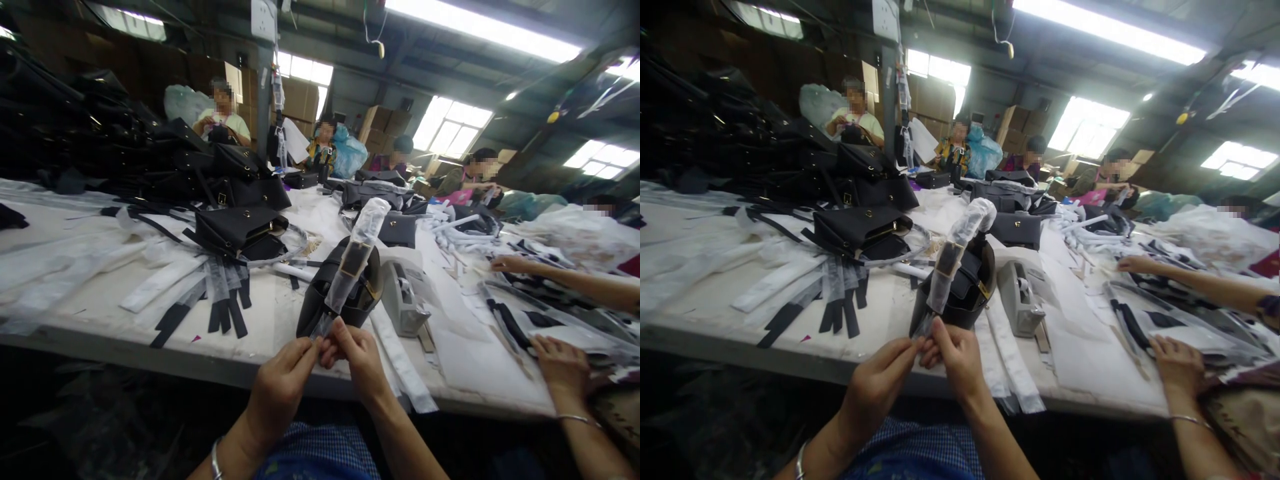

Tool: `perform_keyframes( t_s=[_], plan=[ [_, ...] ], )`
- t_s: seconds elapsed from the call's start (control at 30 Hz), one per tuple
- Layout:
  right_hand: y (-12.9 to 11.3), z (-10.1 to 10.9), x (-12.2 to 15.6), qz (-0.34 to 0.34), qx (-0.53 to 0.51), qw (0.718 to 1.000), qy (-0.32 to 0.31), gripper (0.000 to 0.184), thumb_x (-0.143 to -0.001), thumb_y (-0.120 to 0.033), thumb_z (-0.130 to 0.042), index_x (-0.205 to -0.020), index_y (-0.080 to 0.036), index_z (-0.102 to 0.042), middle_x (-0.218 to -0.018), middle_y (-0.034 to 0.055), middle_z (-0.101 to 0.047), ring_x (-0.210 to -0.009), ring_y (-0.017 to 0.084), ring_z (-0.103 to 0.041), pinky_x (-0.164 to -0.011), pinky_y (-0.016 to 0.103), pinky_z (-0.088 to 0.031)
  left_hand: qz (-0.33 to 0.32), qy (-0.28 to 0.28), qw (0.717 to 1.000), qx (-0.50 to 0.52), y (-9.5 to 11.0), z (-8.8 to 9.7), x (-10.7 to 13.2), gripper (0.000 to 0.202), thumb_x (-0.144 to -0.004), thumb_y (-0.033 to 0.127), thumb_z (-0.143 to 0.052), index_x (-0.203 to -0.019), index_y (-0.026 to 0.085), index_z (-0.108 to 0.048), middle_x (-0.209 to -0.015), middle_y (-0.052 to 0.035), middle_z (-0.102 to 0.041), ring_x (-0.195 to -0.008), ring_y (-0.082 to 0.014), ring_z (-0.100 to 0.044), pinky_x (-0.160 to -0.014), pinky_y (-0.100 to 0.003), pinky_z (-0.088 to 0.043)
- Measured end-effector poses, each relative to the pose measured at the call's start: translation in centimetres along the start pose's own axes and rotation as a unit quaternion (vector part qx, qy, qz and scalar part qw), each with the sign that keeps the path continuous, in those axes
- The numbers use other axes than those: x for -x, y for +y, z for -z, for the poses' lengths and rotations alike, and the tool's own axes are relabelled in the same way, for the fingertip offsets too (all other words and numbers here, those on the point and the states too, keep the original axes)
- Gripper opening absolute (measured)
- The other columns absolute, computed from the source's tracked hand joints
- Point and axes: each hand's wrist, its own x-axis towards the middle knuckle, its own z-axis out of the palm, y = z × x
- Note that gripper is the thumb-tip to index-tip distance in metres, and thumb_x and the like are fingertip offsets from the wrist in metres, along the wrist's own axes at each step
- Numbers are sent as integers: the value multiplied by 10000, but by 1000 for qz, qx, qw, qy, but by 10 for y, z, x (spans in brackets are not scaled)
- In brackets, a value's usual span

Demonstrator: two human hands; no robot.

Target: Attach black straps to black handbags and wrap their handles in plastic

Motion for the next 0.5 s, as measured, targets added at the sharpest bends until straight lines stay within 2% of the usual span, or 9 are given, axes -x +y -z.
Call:
perform_keyframes(
  t_s=[0.13, 0.23, 0.3, 0.33, 0.4, 0.43, 0.5],
  plan=[
    [4, -2, 2, 19, 68, 997, -5, 445, -865, -509, -648, -625, -135, -671, -503, 38, -644, -464, 125, -606, -486, 205, -462, -43, -18, 999, -28, -3, 5, 5, 329, -957, 84, -490, -1260, 92, -619, -989, -124, -716, -904, -205, -706, -794, -288, -606],
    [11, -1, -1, 7, 31, 1000, 1, 482, -890, -507, -610, -573, -146, -629, -472, 22, -612, -428, 117, -574, -458, 208, -440, -50, -48, 997, 33, -1, 9, 15, 419, -926, 35, -525, -1335, 113, -570, -989, -112, -720, -898, -183, -702, -793, -260, -594],
    [13, 1, -3, -10, -4, 1000, 4, 481, -874, -517, -623, -569, -146, -620, -467, 16, -601, -413, 112, -557, -449, 209, -430, -20, -49, 994, 95, 1, 16, 19, 403, -909, 43, -559, -1296, 146, -606, -982, -89, -728, -885, -166, -705, -806, -240, -583],
    [13, 2, -4, -18, -17, 1000, 3, 476, -867, -519, -630, -573, -144, -622, -468, 16, -599, -408, 109, -549, -446, 208, -425, 29, -32, 993, 114, 1, 19, 19, 361, -907, 67, -575, -1247, 168, -641, -990, -78, -733, -890, -166, -706, -825, -243, -577],
    [13, 3, -5, -23, -25, 999, -2, 477, -867, -517, -629, -576, -140, -626, -475, 17, -598, -400, 100, -532, -438, 205, -410, 195, 13, 971, 137, 1, 26, 13, 247, -917, 165, -593, -1142, 198, -690, -1004, -64, -740, -878, -177, -711, -828, -262, -575],
    [13, 4, -5, -19, -20, 1000, -3, 478, -872, -516, -624, -577, -139, -628, -478, 15, -595, -399, 96, -524, -435, 203, -401, 286, 22, 945, 154, 1, 27, 7, 208, -926, 230, -589, -1100, 200, -700, -1004, -64, -742, -868, -186, -713, -814, -274, -577],
    [14, 3, -7, -6, 0, 1000, 2, 480, -885, -511, -612, -578, -143, -624, -484, 7, -586, -402, 91, -515, -434, 200, -387, 419, -12, 877, 235, 1, 24, -4, 243, -928, 360, -578, -1039, 183, -703, -963, -71, -746, -837, -197, -713, -764, -278, -579]
  ],
)
